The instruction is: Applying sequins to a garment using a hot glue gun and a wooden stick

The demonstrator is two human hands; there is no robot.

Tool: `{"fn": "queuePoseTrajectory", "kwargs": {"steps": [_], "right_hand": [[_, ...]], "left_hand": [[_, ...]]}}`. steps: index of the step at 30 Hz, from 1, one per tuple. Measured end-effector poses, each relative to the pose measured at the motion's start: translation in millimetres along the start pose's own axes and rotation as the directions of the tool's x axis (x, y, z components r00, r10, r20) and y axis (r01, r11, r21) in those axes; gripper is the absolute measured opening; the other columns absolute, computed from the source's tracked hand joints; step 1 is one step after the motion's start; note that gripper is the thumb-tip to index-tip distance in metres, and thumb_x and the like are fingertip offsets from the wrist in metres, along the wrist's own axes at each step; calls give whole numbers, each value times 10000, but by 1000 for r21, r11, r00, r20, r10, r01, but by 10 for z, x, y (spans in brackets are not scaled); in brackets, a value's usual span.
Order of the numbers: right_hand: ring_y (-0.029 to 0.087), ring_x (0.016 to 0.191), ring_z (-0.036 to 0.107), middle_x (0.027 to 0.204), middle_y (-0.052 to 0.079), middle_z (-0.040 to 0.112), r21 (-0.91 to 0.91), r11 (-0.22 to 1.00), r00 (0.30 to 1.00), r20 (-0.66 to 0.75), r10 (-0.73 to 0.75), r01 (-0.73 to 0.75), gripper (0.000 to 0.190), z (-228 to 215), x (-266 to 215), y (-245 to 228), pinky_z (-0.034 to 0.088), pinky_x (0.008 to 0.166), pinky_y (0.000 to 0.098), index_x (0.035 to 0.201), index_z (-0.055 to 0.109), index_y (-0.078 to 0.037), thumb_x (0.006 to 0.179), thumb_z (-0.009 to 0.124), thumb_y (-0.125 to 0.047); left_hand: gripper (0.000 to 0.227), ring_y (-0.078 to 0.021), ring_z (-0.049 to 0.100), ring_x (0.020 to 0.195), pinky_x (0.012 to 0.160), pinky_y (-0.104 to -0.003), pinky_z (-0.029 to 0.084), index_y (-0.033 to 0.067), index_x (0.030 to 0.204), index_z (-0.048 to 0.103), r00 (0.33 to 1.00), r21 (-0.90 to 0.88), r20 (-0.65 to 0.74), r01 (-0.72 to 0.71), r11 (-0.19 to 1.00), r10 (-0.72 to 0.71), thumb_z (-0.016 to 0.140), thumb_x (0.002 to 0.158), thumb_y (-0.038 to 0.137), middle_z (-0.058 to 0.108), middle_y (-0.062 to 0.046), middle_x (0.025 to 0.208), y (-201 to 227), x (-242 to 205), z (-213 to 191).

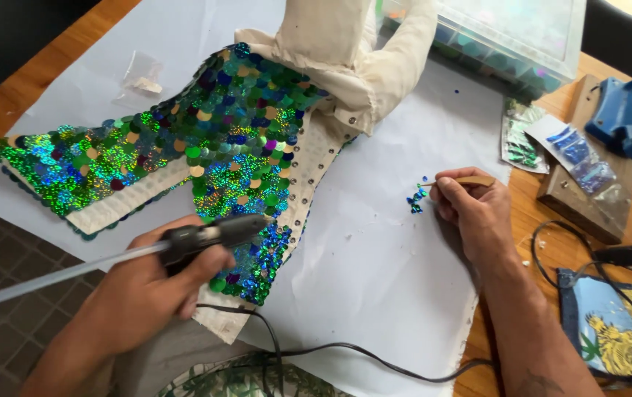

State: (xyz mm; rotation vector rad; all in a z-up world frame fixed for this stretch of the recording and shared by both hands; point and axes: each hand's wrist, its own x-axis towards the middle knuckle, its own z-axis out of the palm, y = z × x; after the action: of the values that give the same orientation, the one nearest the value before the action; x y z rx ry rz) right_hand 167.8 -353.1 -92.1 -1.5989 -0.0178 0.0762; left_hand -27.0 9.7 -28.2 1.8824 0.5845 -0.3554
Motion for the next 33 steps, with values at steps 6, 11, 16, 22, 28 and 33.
{"fn": "queuePoseTrajectory", "kwargs": {"steps": [6,11,16,22,28,33], "right_hand": [[145,529,468,722,151,644,17,1000,1000,10,-24,23,44,61,-147,-124,355,479,224,941,648,-17,963,664,-50],[184,517,518,716,150,659,-23,992,989,87,-119,122,32,500,-483,-276,404,472,249,938,673,-8,948,661,-36],[157,554,602,739,118,697,-53,997,965,257,-48,64,121,1074,-735,-162,501,485,246,1014,724,-7,941,695,-99],[144,629,645,800,100,740,-183,980,945,327,-16,80,115,1495,-747,-195,532,556,245,999,716,-10,954,673,-106],[140,731,700,817,82,755,-239,958,915,399,-51,157,144,1545,-758,-172,577,656,249,1031,706,-31,969,659,-152],[137,750,715,849,64,767,-311,936,914,404,-26,164,154,1569,-763,-204,590,685,256,1036,730,-58,957,669,-176]], "left_hand": [[456,-100,498,388,393,-223,373,-35,996,730,860,-421,25,-454,785,510,622,954,407,633,-76,528,-331,-175,-38],[533,-121,519,438,387,-240,322,-90,1125,630,846,-667,-45,-421,614,532,664,951,412,754,-156,938,-625,-208,26],[504,-169,540,475,406,-301,459,-75,1260,592,832,-743,-25,-386,547,554,616,1000,356,714,-166,1071,-794,-234,30],[718,-207,568,533,476,-399,542,52,1539,393,853,-821,-31,-319,474,521,667,989,423,717,-153,1137,-1104,-288,-18],[642,-178,489,412,442,-345,396,-50,1070,720,866,-755,22,-314,576,500,724,895,567,555,-69,521,-885,-398,-121],[745,-186,560,482,485,-364,497,-54,1412,521,876,-819,3,-275,504,483,729,924,468,764,-160,1082,-1055,-336,-34]]}}
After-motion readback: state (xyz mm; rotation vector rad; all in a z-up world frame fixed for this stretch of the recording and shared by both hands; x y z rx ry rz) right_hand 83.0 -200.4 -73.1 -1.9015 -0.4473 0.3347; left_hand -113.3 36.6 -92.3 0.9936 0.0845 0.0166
